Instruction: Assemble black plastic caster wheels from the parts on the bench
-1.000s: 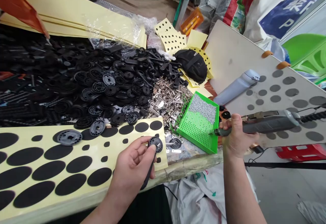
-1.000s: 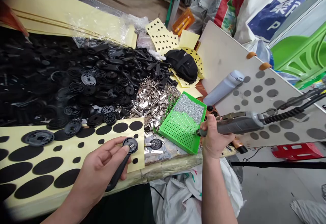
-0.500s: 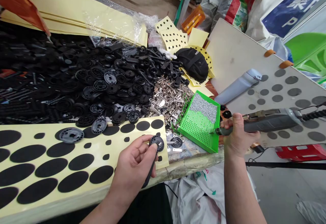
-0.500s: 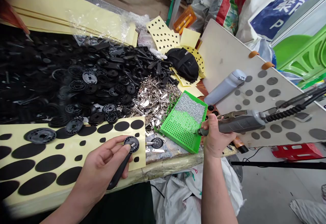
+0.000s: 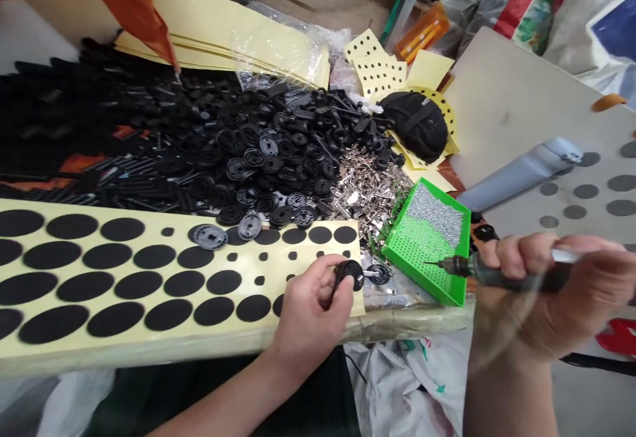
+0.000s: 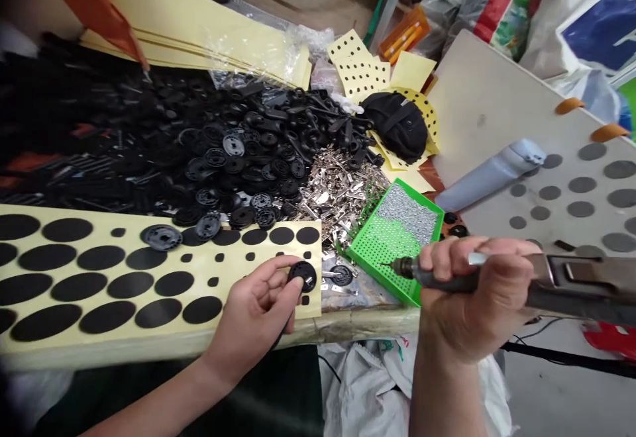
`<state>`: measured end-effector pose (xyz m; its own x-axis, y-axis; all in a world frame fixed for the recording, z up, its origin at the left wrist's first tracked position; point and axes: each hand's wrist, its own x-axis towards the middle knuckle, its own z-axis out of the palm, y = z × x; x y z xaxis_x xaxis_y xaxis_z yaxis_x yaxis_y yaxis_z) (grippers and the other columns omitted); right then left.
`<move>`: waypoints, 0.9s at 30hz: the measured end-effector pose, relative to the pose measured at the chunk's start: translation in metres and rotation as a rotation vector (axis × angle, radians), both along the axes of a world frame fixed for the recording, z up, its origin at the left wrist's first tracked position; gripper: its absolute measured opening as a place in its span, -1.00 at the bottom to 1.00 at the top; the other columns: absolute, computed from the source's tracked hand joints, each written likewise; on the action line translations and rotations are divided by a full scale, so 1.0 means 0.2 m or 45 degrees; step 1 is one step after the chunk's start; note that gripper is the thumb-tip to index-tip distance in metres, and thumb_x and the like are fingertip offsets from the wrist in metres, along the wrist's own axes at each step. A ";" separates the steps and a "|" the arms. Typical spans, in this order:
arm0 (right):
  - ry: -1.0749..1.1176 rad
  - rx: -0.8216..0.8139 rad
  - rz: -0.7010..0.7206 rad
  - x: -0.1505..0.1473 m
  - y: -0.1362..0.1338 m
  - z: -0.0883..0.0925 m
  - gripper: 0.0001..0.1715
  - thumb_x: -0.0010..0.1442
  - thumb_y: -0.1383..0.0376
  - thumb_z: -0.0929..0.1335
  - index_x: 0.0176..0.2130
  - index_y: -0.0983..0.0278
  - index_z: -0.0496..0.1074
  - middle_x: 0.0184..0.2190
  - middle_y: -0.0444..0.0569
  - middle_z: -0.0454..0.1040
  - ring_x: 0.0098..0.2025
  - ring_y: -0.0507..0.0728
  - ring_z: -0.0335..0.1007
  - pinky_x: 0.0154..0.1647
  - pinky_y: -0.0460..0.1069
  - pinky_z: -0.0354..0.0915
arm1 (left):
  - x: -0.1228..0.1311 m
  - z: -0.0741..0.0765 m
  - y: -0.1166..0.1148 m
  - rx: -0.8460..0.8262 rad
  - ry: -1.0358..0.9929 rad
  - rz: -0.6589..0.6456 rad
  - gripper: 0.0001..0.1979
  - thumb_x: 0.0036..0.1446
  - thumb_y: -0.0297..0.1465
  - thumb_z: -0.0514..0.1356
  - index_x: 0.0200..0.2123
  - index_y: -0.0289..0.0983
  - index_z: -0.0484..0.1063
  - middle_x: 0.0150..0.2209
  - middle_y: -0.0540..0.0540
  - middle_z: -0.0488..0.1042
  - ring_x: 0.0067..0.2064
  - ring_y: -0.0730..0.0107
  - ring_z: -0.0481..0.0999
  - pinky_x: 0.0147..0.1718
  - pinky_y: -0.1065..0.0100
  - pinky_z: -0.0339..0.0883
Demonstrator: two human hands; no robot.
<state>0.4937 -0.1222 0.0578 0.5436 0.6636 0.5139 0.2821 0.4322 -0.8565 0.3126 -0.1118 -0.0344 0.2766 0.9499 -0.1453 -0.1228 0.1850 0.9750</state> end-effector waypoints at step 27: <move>0.326 0.137 0.488 -0.36 0.12 -0.09 -0.53 -0.01 0.01 0.52 -0.49 0.23 0.28 -0.69 -0.33 0.22 -0.73 -0.09 0.05 -0.71 -0.15 0.07 | 0.00 -0.03 0.01 0.053 -0.013 -0.008 -0.82 0.16 -0.31 0.13 -0.23 -0.30 0.38 -0.64 0.19 0.09 -0.66 0.57 0.15 -0.66 0.46 -0.02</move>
